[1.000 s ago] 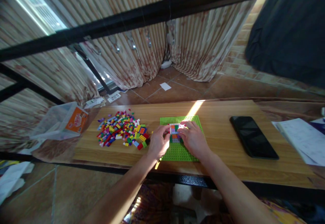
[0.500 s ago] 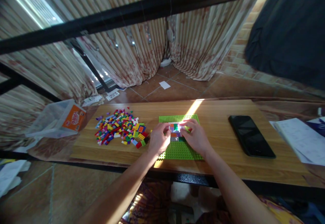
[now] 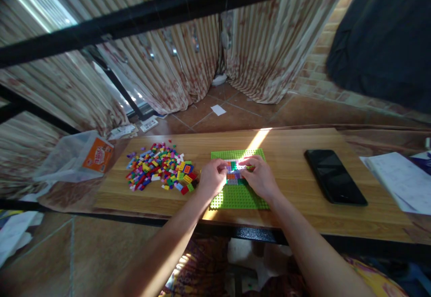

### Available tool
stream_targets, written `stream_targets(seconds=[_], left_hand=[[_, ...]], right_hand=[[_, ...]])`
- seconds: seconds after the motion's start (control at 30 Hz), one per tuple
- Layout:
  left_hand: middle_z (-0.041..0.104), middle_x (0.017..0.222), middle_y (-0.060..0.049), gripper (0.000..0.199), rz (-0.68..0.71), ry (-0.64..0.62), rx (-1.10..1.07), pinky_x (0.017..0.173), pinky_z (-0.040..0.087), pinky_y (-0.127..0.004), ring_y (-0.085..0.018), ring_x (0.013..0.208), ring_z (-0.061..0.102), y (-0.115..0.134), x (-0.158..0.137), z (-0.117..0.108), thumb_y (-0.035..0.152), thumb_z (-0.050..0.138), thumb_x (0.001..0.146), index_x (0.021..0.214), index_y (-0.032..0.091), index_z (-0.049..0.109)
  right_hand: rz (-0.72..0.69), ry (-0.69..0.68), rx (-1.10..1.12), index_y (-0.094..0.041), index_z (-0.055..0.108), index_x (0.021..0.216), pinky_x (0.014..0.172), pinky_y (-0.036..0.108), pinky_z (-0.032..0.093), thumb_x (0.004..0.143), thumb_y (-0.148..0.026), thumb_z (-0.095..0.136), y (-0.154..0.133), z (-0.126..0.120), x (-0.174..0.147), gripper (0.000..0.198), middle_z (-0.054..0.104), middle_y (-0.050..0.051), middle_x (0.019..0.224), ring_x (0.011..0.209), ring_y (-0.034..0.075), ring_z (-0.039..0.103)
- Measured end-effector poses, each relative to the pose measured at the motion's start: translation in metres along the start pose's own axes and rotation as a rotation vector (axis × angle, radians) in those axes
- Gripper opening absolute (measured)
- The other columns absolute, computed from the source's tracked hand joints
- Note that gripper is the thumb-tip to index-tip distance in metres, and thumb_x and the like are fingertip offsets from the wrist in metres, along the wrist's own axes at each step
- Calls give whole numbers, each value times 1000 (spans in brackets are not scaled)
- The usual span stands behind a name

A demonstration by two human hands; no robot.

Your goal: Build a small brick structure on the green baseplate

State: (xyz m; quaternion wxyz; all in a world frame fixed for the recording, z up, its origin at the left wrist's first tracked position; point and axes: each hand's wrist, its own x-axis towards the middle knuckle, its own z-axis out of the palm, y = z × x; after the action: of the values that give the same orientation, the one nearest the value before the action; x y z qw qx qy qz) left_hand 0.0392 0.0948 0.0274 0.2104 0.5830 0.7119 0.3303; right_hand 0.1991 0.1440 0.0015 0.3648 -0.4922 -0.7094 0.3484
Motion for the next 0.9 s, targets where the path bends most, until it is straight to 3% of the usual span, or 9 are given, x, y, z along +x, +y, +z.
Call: stream_targets(seconds=[0.3, 0.5, 0.63, 0.73, 0.9], left_hand=[[69, 72, -2, 16, -123, -128, 15, 71, 49, -28, -16, 69, 62, 11, 13, -7, 4, 63, 69, 76, 17, 70], [68, 82, -4, 15, 8, -89, 77, 76, 50, -30, -17, 76, 62, 10, 4, -12, 10, 60, 76, 85, 18, 69], [66, 98, -6, 21, 136, 32, 67, 88, 49, -32, -18, 92, 60, 10, -20, -25, 12, 56, 81, 99, 18, 65], [64, 102, -5, 25, 227, 52, 40, 92, 48, -32, -18, 99, 58, 1, -50, -34, 11, 55, 82, 104, 20, 62], [63, 101, -5, 24, 371, -31, 67, 87, 51, -32, -18, 96, 58, -34, -106, -37, 10, 53, 84, 106, 19, 59]], right_hand=[[118, -13, 41, -19, 73, 77, 66, 33, 54, 69, -33, 65, 4, 3, 2, 17, 66, 8, 100, 72, 16, 62], [127, -67, 128, -19, 73, 86, 64, 31, 51, 69, -36, 66, 5, -1, 2, 25, 66, 5, 84, 68, 15, 60], [150, 28, 199, -16, 70, 90, 61, 31, 48, 73, -41, 62, 7, -8, 4, 31, 65, 4, 74, 66, 17, 60], [100, 102, 74, -17, 70, 90, 66, 34, 49, 77, -41, 58, 6, -18, 7, 30, 67, 7, 84, 73, 20, 62], [-188, -70, -122, -23, 63, 114, 85, 43, 50, 79, -43, 61, -2, -25, 5, 40, 62, 10, 115, 104, 26, 59]])
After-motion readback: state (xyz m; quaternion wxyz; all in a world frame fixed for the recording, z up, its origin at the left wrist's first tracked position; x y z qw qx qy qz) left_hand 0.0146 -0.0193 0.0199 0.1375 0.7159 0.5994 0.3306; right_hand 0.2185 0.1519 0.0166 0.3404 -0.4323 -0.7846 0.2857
